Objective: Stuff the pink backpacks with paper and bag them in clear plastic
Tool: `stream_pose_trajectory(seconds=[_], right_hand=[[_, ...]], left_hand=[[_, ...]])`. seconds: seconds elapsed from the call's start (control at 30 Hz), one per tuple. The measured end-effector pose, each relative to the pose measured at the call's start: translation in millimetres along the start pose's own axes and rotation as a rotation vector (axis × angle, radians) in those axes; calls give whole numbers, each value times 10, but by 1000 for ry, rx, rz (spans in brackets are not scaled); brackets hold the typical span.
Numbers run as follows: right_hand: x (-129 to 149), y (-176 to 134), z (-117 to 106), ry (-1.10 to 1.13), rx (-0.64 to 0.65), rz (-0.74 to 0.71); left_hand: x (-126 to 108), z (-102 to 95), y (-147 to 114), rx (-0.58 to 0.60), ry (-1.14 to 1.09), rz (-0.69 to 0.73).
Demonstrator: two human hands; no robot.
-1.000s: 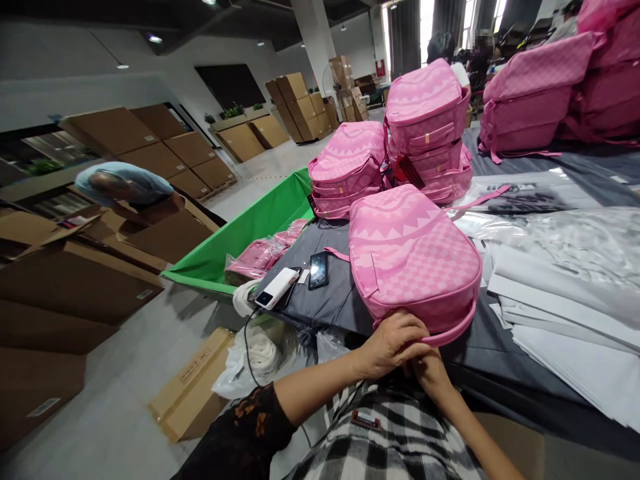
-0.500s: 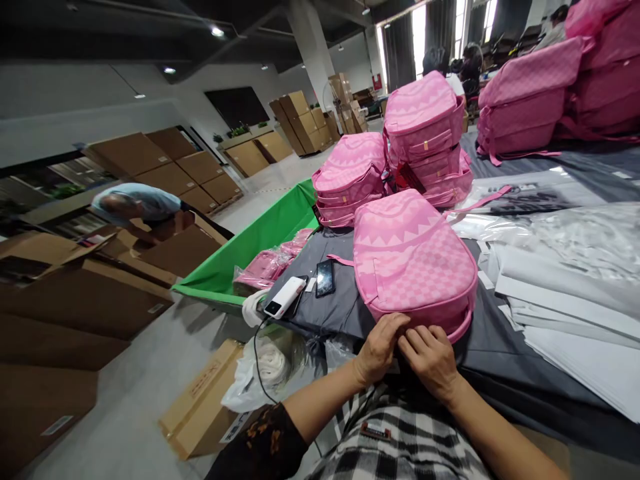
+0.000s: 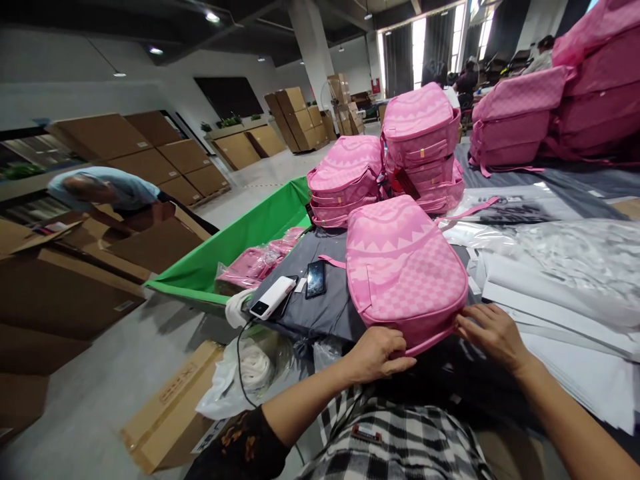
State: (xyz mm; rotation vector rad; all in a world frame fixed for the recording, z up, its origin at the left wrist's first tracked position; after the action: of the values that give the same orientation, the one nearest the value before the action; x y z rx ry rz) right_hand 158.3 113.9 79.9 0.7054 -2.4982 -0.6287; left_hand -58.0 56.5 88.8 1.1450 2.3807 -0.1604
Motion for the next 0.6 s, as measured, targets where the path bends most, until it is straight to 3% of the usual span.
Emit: stream_pose_trajectory(seconds=[0.07, 0.13, 0.17, 0.23, 0.33, 0.4, 0.5, 0.6], right_hand=[[-73, -50, 129, 197, 12, 218], [-109, -272, 248, 450, -54, 552], [-84, -443, 318, 573, -98, 732], [122, -743, 500, 792, -101, 992], [565, -807, 710, 998, 30, 1046], [646, -713, 722, 993, -19, 1059], [540, -584, 687, 874, -177, 1125], [524, -483, 697, 785, -178, 1111]], left_hand=[[46, -13, -2, -2, -11, -26], [1, -75, -67, -60, -31, 0], [-48, -149, -132, -130, -54, 30], [-126, -404, -331, -379, -101, 76], [-2, -796, -702, -859, -73, -56], [261, -837, -803, -1019, -82, -282], [730, -591, -674, -985, -327, -553], [903, -470, -558, -991, -504, -548]])
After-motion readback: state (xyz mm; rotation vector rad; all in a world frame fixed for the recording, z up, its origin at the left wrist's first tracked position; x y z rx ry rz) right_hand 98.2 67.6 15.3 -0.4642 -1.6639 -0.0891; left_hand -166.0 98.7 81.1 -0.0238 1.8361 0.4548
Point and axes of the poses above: each hand's wrist, its own y-axis towards the middle knuckle, its own z-axis out of the palm, x = y × z, the point moved 9 cm from there along y, towards the middle knuckle, and after that the axes turned 9 degrees about -y, right-handed, at the moved point
